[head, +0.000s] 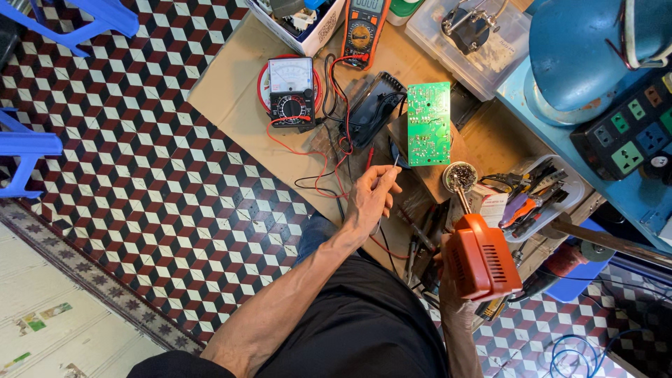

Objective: The person works at an electronics workbench on a green circuit board, holding an orange hot air gun and directing it at the board's components. They reposition the board, handle small electronic parts from a container, and use multimeter test probes on the board and a power supply.

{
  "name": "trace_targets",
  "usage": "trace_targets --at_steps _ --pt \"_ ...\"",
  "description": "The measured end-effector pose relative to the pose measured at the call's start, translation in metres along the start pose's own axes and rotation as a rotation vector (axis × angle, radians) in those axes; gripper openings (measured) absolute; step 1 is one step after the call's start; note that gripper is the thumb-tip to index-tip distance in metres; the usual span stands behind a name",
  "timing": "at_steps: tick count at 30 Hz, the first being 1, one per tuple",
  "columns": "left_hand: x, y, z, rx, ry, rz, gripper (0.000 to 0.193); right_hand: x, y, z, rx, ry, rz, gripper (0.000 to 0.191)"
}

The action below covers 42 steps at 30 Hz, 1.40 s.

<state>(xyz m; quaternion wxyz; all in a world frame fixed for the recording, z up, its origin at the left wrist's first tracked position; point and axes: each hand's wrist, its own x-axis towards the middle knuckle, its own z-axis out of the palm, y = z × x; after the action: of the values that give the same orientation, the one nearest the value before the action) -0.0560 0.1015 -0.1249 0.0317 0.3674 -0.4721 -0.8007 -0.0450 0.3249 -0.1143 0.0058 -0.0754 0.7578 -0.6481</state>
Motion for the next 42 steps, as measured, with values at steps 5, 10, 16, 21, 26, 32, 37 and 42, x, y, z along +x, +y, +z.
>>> trace_targets --at_steps 5,10,16,21,26,32,37,42 --pt "-0.003 -0.004 0.0 -0.007 -0.008 0.022 0.038 -0.004 -0.016 -0.028 -0.758 0.067 -0.225 0.035" --pt "-0.019 -0.008 -0.008 0.083 0.003 -0.006 0.039 -0.01 -0.037 -0.044 -0.94 0.154 0.004 0.047" --pt "-0.022 -0.017 -0.013 0.168 0.082 -0.074 0.039 -0.026 -0.026 -0.062 -1.011 0.247 0.228 0.052" --pt "-0.023 -0.033 -0.022 0.16 0.063 -0.067 0.042 -0.06 0.007 -0.092 -0.997 0.33 0.329 0.05" --pt "-0.028 -0.043 -0.028 0.254 0.056 -0.124 0.041 -0.078 0.047 -0.127 -1.036 0.498 0.626 0.049" --pt "-0.037 -0.044 -0.016 0.271 0.014 -0.149 0.044 -0.084 0.07 -0.146 -1.015 0.55 0.901 0.053" --pt "-0.047 -0.039 -0.008 0.336 0.003 -0.162 0.044 -0.08 0.076 -0.143 -1.038 0.53 0.815 0.064" --pt "-0.052 -0.04 0.001 0.308 0.009 -0.206 0.042 -0.071 0.088 -0.136 -1.034 0.543 0.891 0.072"
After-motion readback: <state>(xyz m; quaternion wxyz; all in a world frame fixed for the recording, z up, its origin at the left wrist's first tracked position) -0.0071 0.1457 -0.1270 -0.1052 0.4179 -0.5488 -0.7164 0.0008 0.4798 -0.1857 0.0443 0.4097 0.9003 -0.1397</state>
